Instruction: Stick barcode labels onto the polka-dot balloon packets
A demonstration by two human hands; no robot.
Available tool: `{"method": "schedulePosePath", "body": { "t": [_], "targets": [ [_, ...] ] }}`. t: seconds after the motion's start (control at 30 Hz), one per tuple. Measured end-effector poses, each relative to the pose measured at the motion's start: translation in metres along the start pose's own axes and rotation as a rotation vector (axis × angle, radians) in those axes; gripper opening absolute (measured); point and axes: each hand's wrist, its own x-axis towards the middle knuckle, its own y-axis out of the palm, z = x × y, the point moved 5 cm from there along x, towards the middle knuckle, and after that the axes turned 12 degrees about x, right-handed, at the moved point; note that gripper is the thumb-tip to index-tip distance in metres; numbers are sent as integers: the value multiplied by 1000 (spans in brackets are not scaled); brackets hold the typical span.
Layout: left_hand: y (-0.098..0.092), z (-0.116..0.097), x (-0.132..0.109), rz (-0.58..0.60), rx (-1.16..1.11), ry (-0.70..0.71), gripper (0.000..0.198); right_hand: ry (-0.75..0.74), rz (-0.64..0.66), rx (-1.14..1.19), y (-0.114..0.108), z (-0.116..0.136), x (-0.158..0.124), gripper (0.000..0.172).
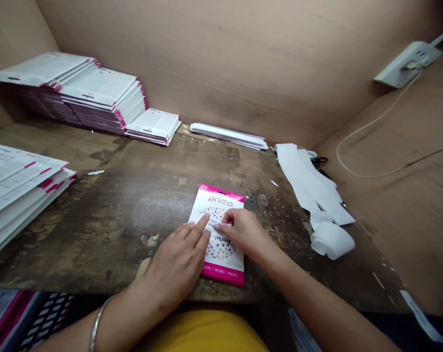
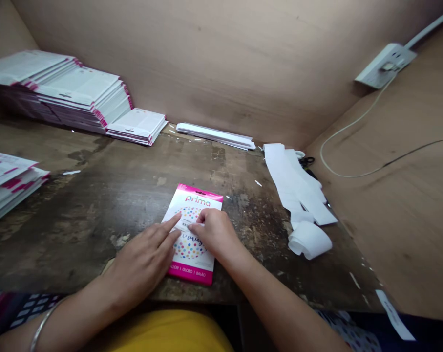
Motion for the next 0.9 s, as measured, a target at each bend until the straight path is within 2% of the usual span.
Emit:
{"method": "schedulePosePath", "body": {
  "t": [0.1, 0.23, 0.37, 0.43, 0.53, 0.67, 0.73, 0.8, 0.87, 0.9],
  "targets": [
    [2, 2, 3, 84, -27, 4, 44, -27, -1, -23, 2, 1, -1, 16],
    [4, 4, 4, 153, -54, -39, 40, -59, -12, -61, -2, 0, -2, 16],
    [5, 5, 4, 179, -82, -60, 40, 3, -76, -135, -22, -14, -6, 34],
    [6, 5, 5, 187, -93, -61, 41, 32, -149, -149, -30, -21, -12, 31],
    [7, 4, 5, 185, -108, -54, 42, -29, -283, -119, -32, -23, -23, 26],
    [4, 6, 0, 151, -225, -89, 40, -82, -313, -114, -24, -30, -35, 15],
    [3, 18, -2, 120, -383, -231, 34, -71, -383, -98, -30, -37, -39, 13],
    [8, 39, -3, 110, -560, -501, 35, -61, -409, -59, -35, -42, -42, 19],
    [17, 54, -1, 165, -775, -758, 50, -73, -339, -36, -33, -42, -43, 26],
    [21, 58, 1, 207, -890, -831, 57, -85, -289, -39, -29, -41, -43, 28]
  ]
}}
